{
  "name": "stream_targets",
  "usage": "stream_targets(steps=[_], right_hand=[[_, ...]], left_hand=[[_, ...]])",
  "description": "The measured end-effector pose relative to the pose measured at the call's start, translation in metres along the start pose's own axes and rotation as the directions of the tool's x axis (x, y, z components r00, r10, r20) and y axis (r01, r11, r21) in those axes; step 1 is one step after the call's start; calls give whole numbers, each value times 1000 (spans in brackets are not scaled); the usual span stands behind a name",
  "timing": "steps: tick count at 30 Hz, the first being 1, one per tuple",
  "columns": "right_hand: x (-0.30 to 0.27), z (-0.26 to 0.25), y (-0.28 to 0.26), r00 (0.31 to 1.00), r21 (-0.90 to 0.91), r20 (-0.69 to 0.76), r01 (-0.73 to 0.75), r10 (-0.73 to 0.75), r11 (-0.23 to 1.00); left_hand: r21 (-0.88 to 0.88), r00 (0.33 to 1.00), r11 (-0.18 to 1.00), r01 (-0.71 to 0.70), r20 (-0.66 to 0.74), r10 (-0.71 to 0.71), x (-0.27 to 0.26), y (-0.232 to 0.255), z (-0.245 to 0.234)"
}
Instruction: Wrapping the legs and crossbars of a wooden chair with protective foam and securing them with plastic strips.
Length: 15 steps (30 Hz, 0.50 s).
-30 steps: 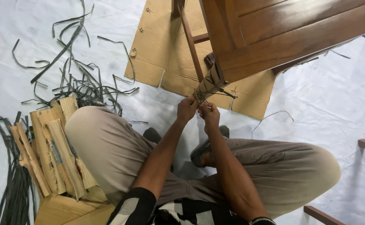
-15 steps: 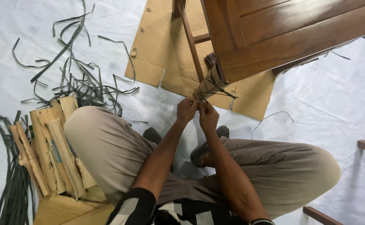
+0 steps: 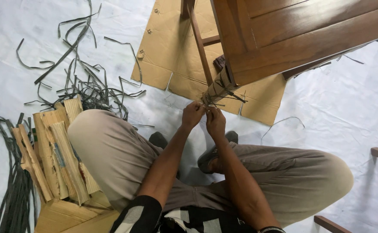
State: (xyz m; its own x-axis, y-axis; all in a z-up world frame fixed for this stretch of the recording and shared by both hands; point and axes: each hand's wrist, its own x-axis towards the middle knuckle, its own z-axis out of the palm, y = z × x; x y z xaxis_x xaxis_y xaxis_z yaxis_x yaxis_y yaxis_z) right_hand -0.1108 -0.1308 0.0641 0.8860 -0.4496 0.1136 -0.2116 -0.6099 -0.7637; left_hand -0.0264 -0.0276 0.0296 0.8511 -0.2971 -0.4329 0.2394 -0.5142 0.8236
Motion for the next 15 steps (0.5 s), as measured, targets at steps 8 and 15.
stream_targets(steps=[8, 15], right_hand=[[2, 1, 9, 993, 151, 53, -114, 107, 982], [-1, -4, -2, 983, 116, 31, -186, 183, 976]], left_hand=[[-6, 998, 999, 34, 53, -34, -1, -1, -2], [140, 1000, 990, 9, -20, -6, 4, 9, 1]])
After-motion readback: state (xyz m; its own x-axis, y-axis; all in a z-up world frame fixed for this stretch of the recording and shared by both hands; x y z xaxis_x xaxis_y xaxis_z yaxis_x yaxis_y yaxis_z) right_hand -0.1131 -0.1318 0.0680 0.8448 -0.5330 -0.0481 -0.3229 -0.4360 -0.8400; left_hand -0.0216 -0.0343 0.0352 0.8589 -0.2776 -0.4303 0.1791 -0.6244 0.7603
